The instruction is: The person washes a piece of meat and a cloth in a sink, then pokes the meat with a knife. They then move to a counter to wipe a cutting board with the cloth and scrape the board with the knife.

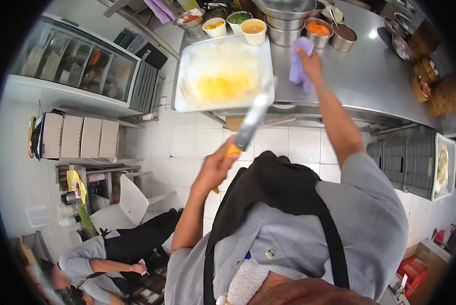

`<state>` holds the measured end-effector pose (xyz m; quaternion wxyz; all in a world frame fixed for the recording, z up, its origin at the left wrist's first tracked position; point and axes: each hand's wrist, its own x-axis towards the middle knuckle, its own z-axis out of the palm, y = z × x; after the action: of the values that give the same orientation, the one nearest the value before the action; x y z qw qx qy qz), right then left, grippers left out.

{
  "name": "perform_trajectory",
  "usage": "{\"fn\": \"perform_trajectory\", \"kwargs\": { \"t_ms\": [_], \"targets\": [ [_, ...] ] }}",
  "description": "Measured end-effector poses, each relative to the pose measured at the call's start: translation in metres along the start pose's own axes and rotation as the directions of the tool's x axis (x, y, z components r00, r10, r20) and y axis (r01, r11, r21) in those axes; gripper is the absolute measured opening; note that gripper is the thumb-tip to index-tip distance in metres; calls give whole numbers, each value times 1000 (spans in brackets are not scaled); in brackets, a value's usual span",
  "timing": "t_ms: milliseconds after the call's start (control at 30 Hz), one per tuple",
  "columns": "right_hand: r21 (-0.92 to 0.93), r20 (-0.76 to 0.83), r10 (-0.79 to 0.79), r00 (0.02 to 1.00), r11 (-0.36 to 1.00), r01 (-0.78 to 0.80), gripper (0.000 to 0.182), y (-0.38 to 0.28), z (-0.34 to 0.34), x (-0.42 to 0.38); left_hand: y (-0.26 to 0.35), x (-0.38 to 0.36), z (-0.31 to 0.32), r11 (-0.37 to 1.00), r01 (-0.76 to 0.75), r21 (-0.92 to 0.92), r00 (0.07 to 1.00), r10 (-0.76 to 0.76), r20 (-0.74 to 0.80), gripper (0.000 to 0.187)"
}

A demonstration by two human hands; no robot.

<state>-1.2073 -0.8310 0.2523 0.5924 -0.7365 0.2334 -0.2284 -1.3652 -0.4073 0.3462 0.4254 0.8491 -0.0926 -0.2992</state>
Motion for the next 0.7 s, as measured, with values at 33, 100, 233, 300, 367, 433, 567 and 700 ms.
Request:
{"fn": "perform_trajectory", "kwargs": {
  "t_ms": [33,100,233,300,367,433,567,700],
  "targets": [
    [-7,-4,18,1000,1000,-18,46,18,-17,15,-13,-5,-5,994,-64,-83,994,56,-98,54],
    [-723,-54,-196,979,684,97,43,52,-43,37,-15,-16,-17,977,70,-201,974,-110,-197,53],
    [-765,6,-379,925,594,249,40,95,-32,-23,-37,-18,-15,974,57,-220,937,-129,-326,53],
    [-662,118,-559,820,571,485,47,98,-5,-77,-38,-17,-12,973,64,-224,944,-132,-303,54],
    [-702,179,-485,856,546,457,56,78,18,-144,-41,-14,-7,972,59,-227,953,-122,-278,55],
    [-545,213,-519,828,640,542,61,84,27,-183,-47,-10,-6,961,37,-275,950,-119,-290,57],
    [-224,-16,-317,948,925,305,47,148,16,-204,-56,-9,-13,960,-26,-277,933,-77,-351,56],
    [46,-173,-32,984,998,40,37,145,20,-195,-59,-14,-17,962,-37,-269,919,-73,-387,55]
  ]
}}
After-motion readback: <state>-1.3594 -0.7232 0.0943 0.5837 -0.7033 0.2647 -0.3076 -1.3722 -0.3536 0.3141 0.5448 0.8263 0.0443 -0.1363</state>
